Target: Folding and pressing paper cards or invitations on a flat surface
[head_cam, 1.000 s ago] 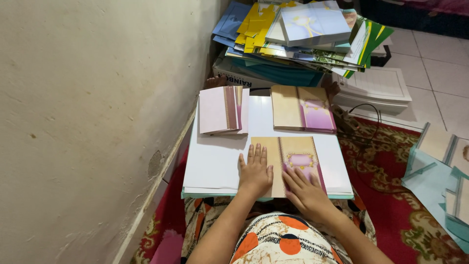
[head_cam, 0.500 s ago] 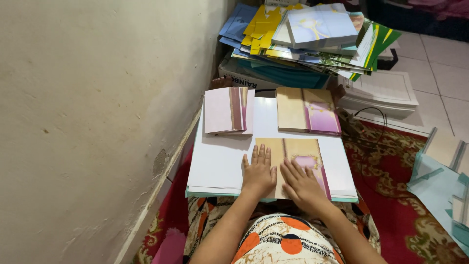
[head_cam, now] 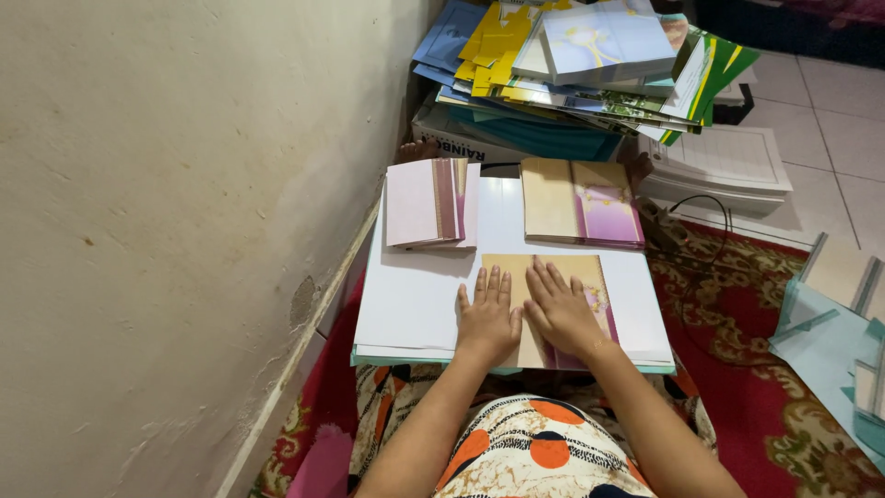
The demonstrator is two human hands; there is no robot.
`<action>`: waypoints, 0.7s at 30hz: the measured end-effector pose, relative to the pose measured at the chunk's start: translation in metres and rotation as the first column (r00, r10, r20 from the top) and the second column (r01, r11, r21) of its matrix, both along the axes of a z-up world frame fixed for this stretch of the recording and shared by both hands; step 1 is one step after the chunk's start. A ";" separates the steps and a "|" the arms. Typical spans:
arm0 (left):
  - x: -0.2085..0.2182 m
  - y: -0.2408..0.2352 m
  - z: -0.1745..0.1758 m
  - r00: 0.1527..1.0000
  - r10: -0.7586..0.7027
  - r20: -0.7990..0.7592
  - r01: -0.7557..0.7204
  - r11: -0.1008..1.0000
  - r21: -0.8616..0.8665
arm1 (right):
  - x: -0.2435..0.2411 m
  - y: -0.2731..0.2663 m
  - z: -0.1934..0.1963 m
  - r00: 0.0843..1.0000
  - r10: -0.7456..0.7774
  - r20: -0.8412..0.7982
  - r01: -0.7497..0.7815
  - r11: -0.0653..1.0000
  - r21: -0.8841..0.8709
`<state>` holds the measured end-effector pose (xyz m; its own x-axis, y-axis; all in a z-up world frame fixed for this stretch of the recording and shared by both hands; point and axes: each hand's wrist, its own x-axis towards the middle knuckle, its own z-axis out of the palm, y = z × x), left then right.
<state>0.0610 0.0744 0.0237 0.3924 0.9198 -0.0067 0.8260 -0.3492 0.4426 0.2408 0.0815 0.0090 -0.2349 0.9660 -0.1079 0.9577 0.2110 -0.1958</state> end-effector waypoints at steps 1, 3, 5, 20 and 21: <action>0.000 -0.001 0.000 1.000 -0.001 -0.001 0.001 1.000 0.002 | 0.000 -0.013 0.002 1.000 0.029 0.011 -0.028 1.000 -0.013; 0.002 0.002 -0.003 1.000 -0.001 -0.001 0.001 1.000 0.003 | 0.004 -0.040 0.005 0.998 0.059 0.022 -0.059 0.998 -0.027; 0.007 0.006 -0.012 0.996 0.040 -0.080 -0.043 0.999 -0.029 | 0.011 -0.071 0.007 0.986 0.156 -0.059 -0.161 0.983 -0.088; 0.005 0.003 0.001 0.995 0.032 -0.092 -0.038 0.997 -0.063 | -0.005 0.020 -0.010 0.997 -0.015 -0.081 0.015 1.000 0.001; 0.006 0.003 -0.004 0.995 0.028 -0.092 -0.034 0.997 -0.062 | -0.004 0.003 -0.003 0.997 -0.019 -0.081 0.019 1.000 0.001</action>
<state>0.0669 0.0778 0.0194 0.3586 0.9281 -0.1002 0.8738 -0.2960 0.3857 0.2366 0.0847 0.0059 -0.2249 0.9705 -0.0874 0.9424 0.1938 -0.2728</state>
